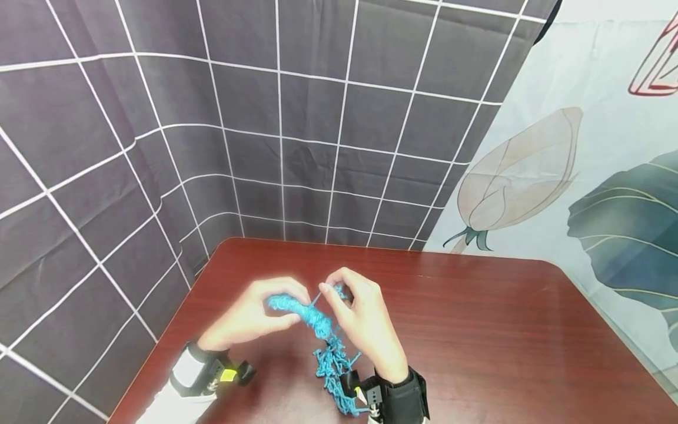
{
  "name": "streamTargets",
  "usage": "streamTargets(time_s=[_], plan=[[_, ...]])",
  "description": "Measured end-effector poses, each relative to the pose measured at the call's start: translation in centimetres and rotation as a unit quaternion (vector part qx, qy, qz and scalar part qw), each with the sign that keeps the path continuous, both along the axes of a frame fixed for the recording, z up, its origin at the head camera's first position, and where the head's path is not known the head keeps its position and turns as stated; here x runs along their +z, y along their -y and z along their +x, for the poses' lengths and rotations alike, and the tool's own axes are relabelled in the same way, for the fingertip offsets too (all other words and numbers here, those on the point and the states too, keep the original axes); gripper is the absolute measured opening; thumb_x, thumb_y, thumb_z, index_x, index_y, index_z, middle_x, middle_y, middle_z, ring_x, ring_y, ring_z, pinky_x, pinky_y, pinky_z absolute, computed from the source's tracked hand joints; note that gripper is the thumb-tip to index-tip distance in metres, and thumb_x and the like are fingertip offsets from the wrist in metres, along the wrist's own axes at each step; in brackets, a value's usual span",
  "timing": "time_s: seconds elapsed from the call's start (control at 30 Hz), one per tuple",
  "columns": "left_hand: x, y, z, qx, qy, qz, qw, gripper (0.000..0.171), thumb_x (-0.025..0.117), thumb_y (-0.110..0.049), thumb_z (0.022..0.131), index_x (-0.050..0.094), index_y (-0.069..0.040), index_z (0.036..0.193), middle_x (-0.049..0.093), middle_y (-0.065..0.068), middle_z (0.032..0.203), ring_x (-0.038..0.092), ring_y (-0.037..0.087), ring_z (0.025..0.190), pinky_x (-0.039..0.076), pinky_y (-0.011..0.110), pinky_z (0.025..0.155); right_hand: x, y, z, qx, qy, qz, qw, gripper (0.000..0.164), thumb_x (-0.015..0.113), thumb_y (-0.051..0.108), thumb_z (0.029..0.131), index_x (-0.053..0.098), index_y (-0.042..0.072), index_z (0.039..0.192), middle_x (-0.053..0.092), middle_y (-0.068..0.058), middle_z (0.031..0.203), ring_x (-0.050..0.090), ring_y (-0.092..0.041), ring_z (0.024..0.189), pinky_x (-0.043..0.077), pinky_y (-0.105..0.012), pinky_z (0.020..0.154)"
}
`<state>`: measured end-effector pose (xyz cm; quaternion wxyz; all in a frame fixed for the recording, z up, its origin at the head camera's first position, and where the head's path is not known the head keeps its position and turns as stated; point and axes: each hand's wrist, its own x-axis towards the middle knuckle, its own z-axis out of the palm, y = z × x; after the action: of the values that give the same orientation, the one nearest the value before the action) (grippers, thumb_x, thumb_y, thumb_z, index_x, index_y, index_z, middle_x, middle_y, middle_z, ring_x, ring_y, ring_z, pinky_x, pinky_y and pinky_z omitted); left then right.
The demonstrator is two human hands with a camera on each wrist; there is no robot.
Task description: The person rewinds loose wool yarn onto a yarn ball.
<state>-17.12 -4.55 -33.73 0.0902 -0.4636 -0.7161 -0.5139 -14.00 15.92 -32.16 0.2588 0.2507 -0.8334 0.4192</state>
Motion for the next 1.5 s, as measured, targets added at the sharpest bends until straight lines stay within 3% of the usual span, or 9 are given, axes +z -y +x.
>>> streamTargets(time_s=[0.13,0.3,0.43,0.63,0.83,0.97,1.23,1.5], plan=[[0.4,0.2,0.3,-0.078,0.009,0.03,0.9965,0.023,0.07,0.003,0.075,0.065,-0.003,0.097,0.065,0.008,0.092,0.058,0.016,0.087,0.055,0.032,0.072,1.0,0.3,0.6,0.013,0.018,-0.003,1.0,0.005,0.061,0.002,0.085,0.062,0.005,0.088,0.045,0.0,0.059,0.034,-0.01,0.05,0.033,-0.026,0.046],[0.9,0.3,0.6,-0.095,0.003,0.102,0.9902,0.026,0.068,0.01,0.073,0.063,0.003,0.097,0.064,0.016,0.094,0.059,0.023,0.09,0.056,0.033,0.072,0.1,0.8,0.0,0.042,0.038,0.008,0.998,0.008,0.057,0.002,0.089,0.063,0.007,0.089,0.049,0.002,0.063,0.039,-0.009,0.052,0.037,-0.026,0.048],[1.1,0.3,0.7,-0.044,0.009,0.159,0.9862,0.027,0.068,0.015,0.071,0.062,0.006,0.096,0.063,0.02,0.095,0.058,0.027,0.089,0.055,0.029,0.073,-1.6,1.4,-1.0,0.062,0.051,0.017,0.997,0.017,0.055,0.0,0.088,0.063,0.014,0.087,0.052,0.005,0.065,0.045,-0.007,0.055,0.041,-0.023,0.051],[0.3,0.3,0.0,0.087,0.023,0.196,0.9765,0.029,0.07,0.009,0.072,0.065,0.004,0.1,0.065,0.017,0.098,0.059,0.027,0.091,0.053,0.025,0.078,-2.7,2.6,-1.1,0.087,0.054,0.038,0.994,0.013,0.053,0.013,0.093,0.065,0.015,0.087,0.056,0.006,0.067,0.04,-0.006,0.052,0.039,-0.021,0.049],[0.9,0.1,0.5,0.178,-0.011,0.161,0.9707,0.03,0.07,0.01,0.071,0.064,0.005,0.099,0.065,0.017,0.098,0.059,0.022,0.091,0.052,0.022,0.079,-2.3,3.2,-0.5,0.104,0.059,0.048,0.992,0.017,0.051,0.021,0.094,0.064,0.017,0.084,0.057,0.006,0.07,0.043,-0.006,0.056,0.042,-0.021,0.052],[1.0,0.0,0.6,0.202,-0.034,0.121,0.9711,0.028,0.07,0.009,0.071,0.065,0.002,0.097,0.065,0.015,0.097,0.058,0.021,0.092,0.051,0.028,0.079,-1.9,3.0,-0.1,0.092,0.043,0.055,0.993,0.017,0.051,0.025,0.094,0.063,0.02,0.083,0.056,0.009,0.069,0.041,-0.004,0.054,0.041,-0.021,0.051],[0.4,-0.2,0.4,0.146,-0.037,0.051,0.9873,0.024,0.07,0.006,0.071,0.066,-0.002,0.094,0.065,0.01,0.095,0.057,0.016,0.09,0.052,0.034,0.076,-0.8,1.9,0.1,0.054,-0.02,0.022,0.998,0.01,0.06,0.021,0.089,0.063,0.016,0.081,0.042,0.006,0.059,0.036,-0.005,0.05,0.033,-0.018,0.045],[0.6,-0.3,0.6,0.022,-0.019,0.023,0.9993,0.025,0.068,0.008,0.071,0.065,-0.004,0.092,0.065,0.008,0.093,0.057,0.015,0.088,0.052,0.031,0.075,-0.5,0.6,-0.1,0.005,-0.054,-0.015,0.998,0.007,0.069,0.012,0.08,0.063,0.011,0.081,0.048,0.002,0.057,0.038,-0.007,0.049,0.034,-0.021,0.044]])
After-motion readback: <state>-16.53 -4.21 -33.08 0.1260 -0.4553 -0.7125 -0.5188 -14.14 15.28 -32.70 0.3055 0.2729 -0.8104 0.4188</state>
